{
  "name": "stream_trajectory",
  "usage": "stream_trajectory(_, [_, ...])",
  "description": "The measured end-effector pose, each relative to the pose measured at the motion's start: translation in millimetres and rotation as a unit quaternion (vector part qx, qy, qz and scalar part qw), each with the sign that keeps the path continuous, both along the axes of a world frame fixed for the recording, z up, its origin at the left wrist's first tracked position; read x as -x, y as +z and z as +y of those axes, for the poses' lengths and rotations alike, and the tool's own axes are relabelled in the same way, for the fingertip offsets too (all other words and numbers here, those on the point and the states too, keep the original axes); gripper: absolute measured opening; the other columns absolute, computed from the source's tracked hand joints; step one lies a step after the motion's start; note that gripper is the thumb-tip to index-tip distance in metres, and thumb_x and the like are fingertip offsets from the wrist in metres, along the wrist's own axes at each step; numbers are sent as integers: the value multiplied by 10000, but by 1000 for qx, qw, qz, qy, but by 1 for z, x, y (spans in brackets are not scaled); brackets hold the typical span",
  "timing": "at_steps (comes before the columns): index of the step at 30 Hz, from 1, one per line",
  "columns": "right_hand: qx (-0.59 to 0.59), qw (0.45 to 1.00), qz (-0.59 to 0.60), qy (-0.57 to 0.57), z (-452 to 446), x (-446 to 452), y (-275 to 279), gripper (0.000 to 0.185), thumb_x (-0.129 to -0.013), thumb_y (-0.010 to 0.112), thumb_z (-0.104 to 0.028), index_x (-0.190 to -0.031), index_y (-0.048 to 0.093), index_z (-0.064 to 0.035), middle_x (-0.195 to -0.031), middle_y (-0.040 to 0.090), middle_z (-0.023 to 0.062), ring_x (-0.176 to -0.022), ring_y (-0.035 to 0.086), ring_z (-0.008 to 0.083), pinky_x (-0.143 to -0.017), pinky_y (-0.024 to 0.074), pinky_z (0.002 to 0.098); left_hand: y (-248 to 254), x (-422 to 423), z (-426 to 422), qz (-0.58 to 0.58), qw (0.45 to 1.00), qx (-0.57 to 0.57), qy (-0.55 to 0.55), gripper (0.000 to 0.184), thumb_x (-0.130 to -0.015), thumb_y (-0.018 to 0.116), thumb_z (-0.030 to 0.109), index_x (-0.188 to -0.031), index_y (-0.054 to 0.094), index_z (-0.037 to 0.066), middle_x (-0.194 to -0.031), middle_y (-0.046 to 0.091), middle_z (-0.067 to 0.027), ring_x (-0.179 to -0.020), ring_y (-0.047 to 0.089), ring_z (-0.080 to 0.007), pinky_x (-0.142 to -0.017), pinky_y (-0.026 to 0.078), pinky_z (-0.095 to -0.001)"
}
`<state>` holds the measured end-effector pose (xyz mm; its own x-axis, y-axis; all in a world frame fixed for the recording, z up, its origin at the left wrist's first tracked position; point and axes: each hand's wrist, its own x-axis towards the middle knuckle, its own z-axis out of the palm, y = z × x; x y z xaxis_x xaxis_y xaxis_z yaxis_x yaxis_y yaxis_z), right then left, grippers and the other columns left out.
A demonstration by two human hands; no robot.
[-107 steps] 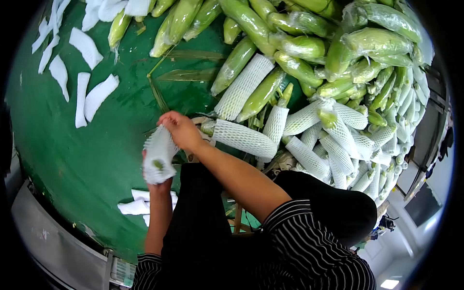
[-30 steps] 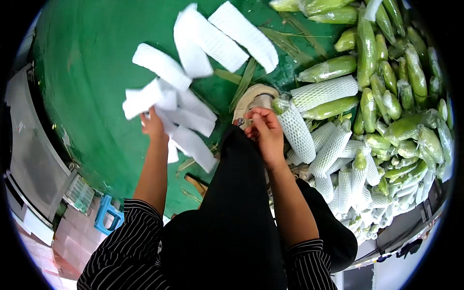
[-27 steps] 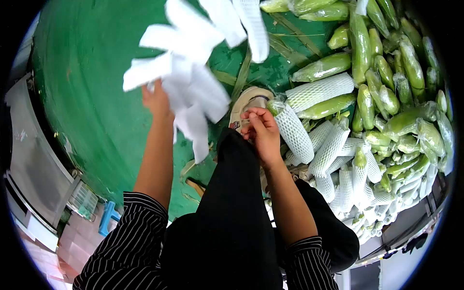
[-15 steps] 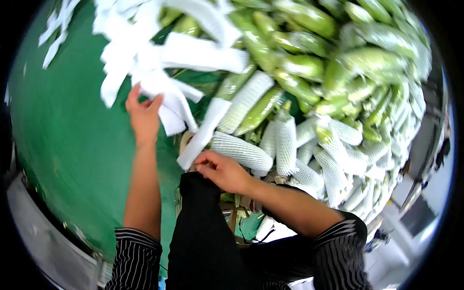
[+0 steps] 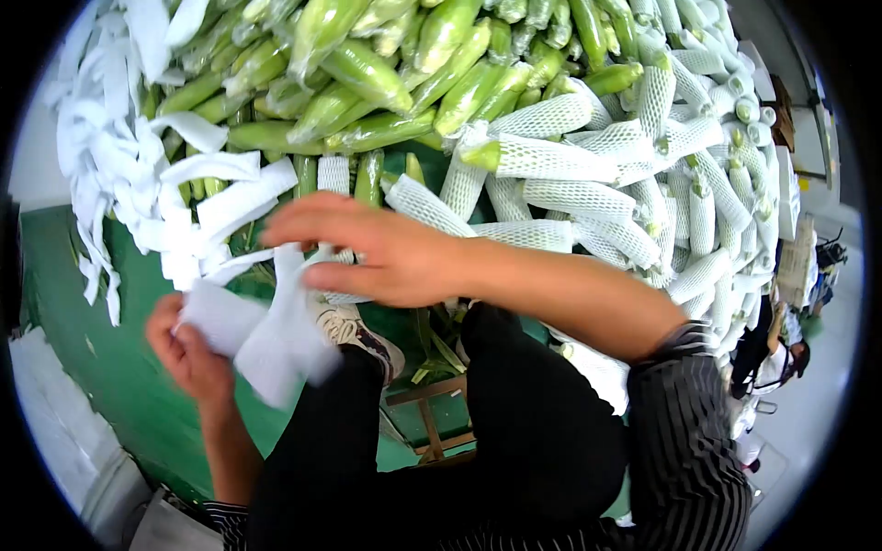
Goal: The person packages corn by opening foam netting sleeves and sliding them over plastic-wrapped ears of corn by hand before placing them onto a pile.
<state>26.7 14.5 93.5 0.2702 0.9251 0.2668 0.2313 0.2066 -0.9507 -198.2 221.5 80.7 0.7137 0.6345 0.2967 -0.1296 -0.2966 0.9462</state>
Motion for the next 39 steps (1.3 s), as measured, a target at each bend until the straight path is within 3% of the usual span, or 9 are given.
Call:
stream_trajectory(4, [-4,988,154,-19,16,22,-35,422,-949,642,-192,-1323,519,-38,-1298,501,138,-1178,488,275,-1001,409,369,-1,-94,-54,172,977,92,-87,242,-1053,449,219,-923,516,26,-1041,532,-96,-955,498,-169,-874,400,-292])
stream_trajectory(8, [246,922,290,-72,-17,0,-98,390,-874,739,-251,-1199,591,-93,-1059,615,85,-950,589,248,-837,487,346,-92,-123,-61,242,955,141,-99,309,-1067,423,256,-940,564,13,-969,536,-69,-905,503,-154,-864,398,-279])
stream_trajectory(11, [235,956,127,-125,-36,-12,-122,304,-840,755,-276,-1033,629,-77,-960,654,127,-871,627,307,-737,501,393,-113,-129,-90,305,902,304,-18,349,-1067,408,281,-986,594,-3,-834,506,-26,-805,479,-112,-752,385,-249])
stream_trajectory(17, [384,915,61,-107,-46,-48,-123,268,-807,757,-271,-935,631,-72,-922,661,110,-877,630,330,-741,494,429,-151,-171,-74,241,955,84,-154,369,-1065,397,283,-986,602,-14,-922,609,-60,-844,518,-140,-799,430,-269])
stream_trajectory(20, [125,887,-83,-436,-62,-50,-127,263,-696,845,-189,-790,639,-56,-980,607,111,-900,563,292,-792,442,382,-168,-214,-76,298,951,51,-68,349,-993,546,312,-1051,605,-28,-1010,656,-157,-909,591,-260,-863,460,-359])
stream_trajectory(23, [78,824,-321,-460,-96,-69,-109,290,-631,853,-151,-710,584,-78,-1002,587,94,-897,543,285,-770,418,387,-223,-215,-72,379,890,-241,-77,459,-854,718,310,-1122,579,-36,-1085,653,-224,-1044,574,-389,-931,442,-474])
stream_trajectory(26, [-6,810,-420,-409,-118,-70,-99,363,-578,824,-137,-593,461,-131,-1002,613,70,-927,528,270,-777,419,420,-216,-230,-98,459,853,-247,-19,472,-844,729,323,-1114,569,-30,-1109,656,-200,-1091,551,-367,-947,433,-470])
stream_trajectory(35, [-146,872,-325,-336,-104,-66,-42,328,-640,772,-96,-572,454,-138,-788,594,39,-784,559,262,-734,467,410,-242,-251,-102,531,839,-2,-115,672,-739,748,366,-1253,538,-12,-1283,568,-290,-1244,505,-431,-1011,430,-472])
stream_trajectory(39, [-28,947,-183,-261,-95,-42,-67,308,-697,831,-176,-609,541,-122,-760,532,49,-782,548,271,-700,444,392,-240,-230,-84,375,898,-106,-205,577,-837,661,198,-1311,435,-41,-1310,538,-261,-1132,566,-448,-1001,432,-456])
